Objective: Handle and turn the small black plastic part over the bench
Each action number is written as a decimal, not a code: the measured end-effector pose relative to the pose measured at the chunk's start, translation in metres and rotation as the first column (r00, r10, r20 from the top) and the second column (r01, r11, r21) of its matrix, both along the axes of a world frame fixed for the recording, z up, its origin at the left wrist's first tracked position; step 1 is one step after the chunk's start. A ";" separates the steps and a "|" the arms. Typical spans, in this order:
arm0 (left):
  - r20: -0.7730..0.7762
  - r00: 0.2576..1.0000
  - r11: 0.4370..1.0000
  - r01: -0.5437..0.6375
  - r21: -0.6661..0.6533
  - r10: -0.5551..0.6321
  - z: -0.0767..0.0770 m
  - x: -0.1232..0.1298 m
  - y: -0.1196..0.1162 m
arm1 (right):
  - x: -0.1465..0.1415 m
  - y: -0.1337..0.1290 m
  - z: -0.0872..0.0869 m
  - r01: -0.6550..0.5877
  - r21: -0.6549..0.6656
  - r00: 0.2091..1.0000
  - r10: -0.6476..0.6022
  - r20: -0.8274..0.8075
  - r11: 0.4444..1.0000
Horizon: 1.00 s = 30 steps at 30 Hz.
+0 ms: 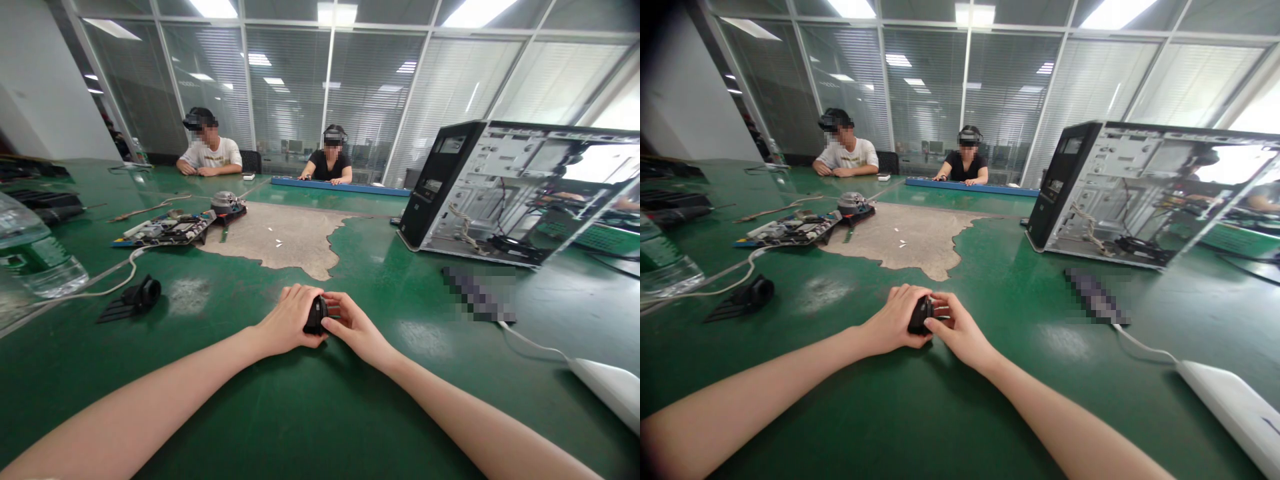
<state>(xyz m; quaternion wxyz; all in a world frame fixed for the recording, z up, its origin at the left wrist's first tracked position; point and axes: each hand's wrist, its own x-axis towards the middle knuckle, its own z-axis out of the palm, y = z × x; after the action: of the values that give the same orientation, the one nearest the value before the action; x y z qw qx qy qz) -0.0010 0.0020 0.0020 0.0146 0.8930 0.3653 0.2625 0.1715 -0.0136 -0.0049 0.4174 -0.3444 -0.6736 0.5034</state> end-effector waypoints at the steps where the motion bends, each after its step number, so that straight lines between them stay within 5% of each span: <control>1: 0.000 1.000 1.000 0.002 0.000 -0.002 0.000 0.000 0.000 | 0.000 0.000 0.000 -0.008 0.004 1.000 0.008 0.009 1.000; 30: -0.012 1.000 1.000 -0.003 -0.006 0.003 0.002 -0.001 -0.001 | -0.001 -0.002 0.000 -0.033 0.052 0.999 0.036 -0.039 0.998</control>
<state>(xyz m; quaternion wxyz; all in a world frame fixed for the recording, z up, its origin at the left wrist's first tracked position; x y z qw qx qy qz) -0.0016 0.0008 0.0043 0.0148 0.8940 0.3674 0.2560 0.1702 -0.0161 -0.0051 0.4308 -0.3117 -0.6837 0.4998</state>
